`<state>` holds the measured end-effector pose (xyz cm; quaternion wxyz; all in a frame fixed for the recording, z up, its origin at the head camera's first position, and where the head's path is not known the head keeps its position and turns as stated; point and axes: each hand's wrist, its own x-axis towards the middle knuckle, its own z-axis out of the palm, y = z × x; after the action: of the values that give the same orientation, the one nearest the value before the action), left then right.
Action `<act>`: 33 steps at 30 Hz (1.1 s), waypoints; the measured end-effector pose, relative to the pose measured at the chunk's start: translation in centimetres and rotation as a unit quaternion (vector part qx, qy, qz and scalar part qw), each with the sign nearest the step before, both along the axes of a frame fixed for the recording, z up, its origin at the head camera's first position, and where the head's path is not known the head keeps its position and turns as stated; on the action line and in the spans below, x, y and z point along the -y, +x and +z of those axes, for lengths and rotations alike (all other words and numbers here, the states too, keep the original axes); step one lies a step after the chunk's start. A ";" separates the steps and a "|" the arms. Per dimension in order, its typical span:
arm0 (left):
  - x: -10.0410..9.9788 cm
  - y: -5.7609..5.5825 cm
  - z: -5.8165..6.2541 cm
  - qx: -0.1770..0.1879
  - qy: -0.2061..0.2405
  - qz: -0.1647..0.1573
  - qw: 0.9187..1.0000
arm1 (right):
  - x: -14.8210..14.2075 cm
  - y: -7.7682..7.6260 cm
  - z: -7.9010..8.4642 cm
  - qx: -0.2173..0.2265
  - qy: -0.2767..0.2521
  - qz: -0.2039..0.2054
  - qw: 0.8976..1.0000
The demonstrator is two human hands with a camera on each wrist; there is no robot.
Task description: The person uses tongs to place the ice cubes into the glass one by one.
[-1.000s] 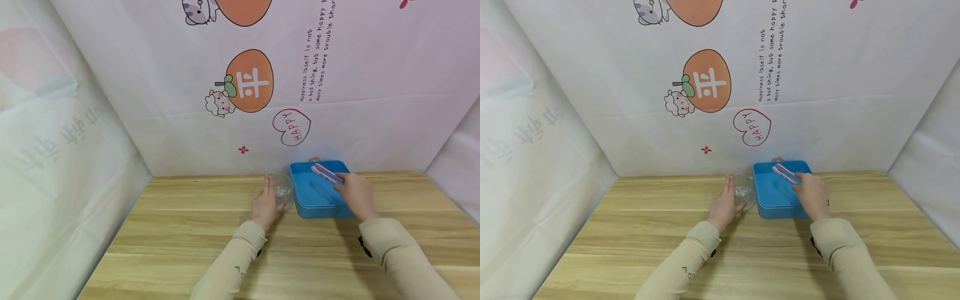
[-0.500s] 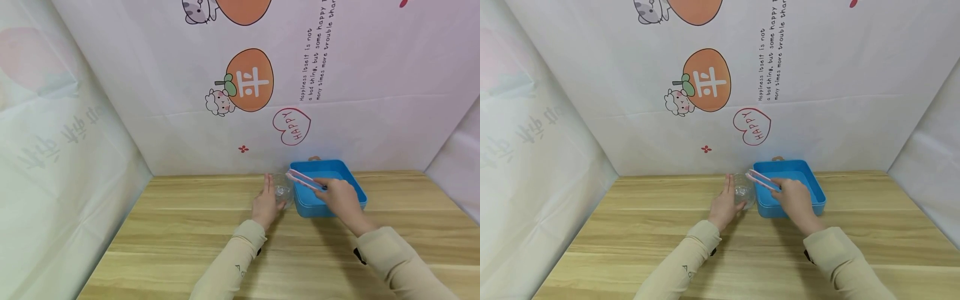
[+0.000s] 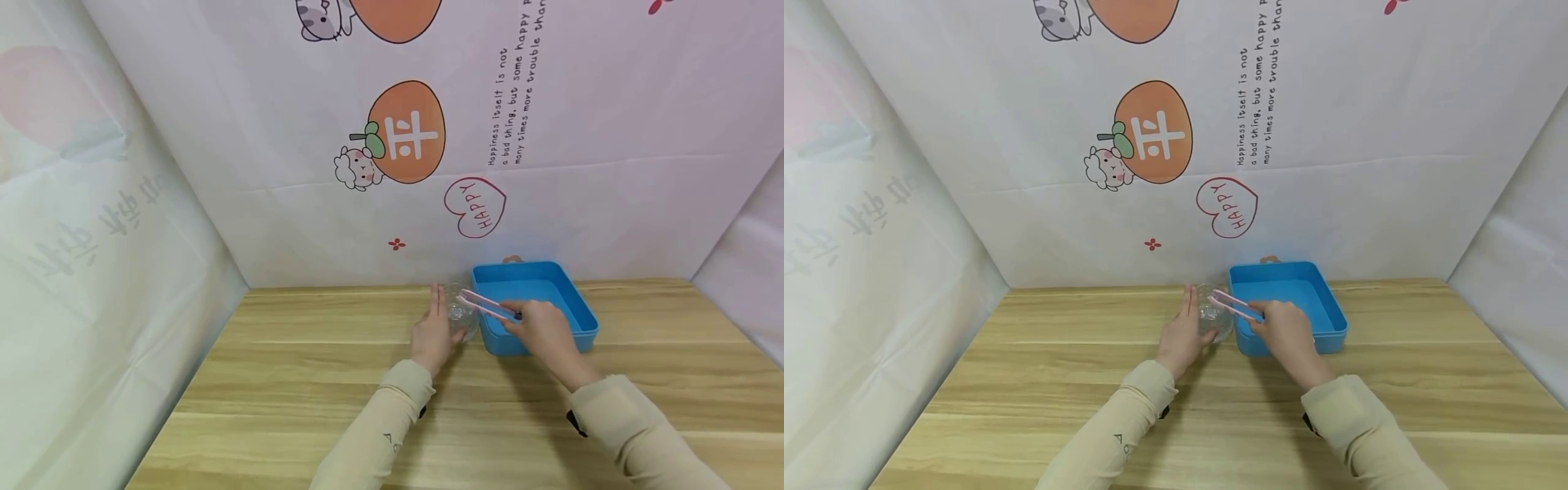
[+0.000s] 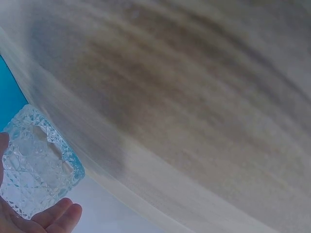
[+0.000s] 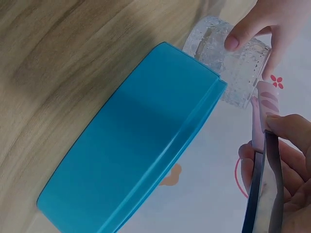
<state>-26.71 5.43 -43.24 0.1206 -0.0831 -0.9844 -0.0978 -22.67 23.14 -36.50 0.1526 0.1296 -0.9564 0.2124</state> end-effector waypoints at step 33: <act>0.2 -0.2 -0.1 -0.007 -0.007 -0.009 1.000 | 0.0 -0.6 0.5 0.051 0.011 0.001 0.999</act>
<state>-26.91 5.26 -43.38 0.1262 -0.0940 -0.9833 -0.0915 -23.26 23.14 -36.01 0.1020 0.1209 -0.9651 0.2087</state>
